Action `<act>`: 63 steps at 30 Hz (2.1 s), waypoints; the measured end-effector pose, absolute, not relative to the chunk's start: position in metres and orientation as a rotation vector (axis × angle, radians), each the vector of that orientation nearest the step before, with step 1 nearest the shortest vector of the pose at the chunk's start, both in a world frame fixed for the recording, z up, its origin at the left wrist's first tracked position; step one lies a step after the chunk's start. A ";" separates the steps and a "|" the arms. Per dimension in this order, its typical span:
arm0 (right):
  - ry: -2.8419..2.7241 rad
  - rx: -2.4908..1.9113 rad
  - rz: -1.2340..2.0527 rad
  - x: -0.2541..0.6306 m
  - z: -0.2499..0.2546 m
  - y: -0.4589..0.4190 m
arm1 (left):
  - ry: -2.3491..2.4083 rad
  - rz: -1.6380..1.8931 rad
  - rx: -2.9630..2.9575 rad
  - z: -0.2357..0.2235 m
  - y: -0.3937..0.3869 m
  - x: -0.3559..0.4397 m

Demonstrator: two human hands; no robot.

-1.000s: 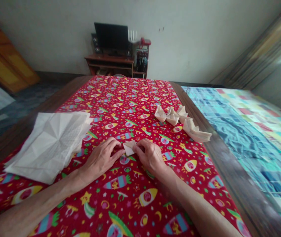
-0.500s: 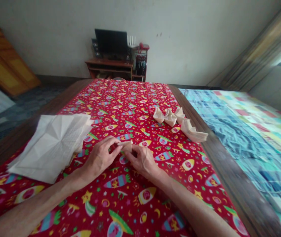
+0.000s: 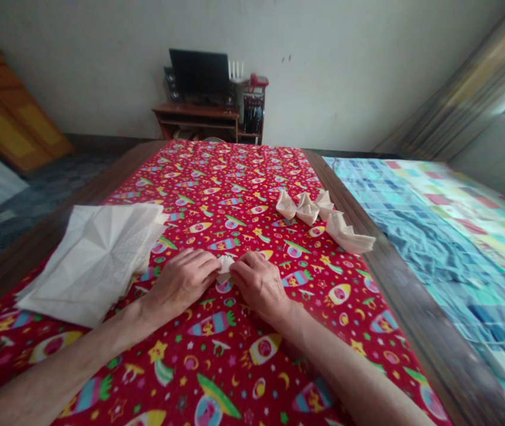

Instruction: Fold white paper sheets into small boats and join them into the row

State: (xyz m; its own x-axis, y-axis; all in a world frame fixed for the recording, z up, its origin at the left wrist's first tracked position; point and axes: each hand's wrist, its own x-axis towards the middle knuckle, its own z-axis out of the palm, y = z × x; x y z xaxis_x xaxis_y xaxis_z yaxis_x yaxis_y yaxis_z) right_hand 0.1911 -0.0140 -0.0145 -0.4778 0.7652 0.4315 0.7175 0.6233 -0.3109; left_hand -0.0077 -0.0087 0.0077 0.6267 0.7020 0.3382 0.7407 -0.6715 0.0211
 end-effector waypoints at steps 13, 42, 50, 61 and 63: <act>-2.325 -1.263 0.242 0.189 -0.013 -0.010 | -1.389 -0.821 -2.834 -0.016 -0.003 -0.016; -2.570 -1.451 0.063 0.181 -0.006 0.012 | -1.765 -0.704 -2.693 -0.008 -0.001 -0.009; -2.511 -1.494 0.166 0.183 -0.001 0.014 | -1.770 -0.659 -2.664 -0.009 0.004 -0.011; -2.446 -1.408 0.168 0.188 -0.007 0.008 | -1.764 -0.839 -2.789 -0.011 0.006 -0.018; -2.438 -1.338 0.141 0.189 -0.011 0.006 | -1.743 -0.909 -2.798 -0.009 0.007 -0.017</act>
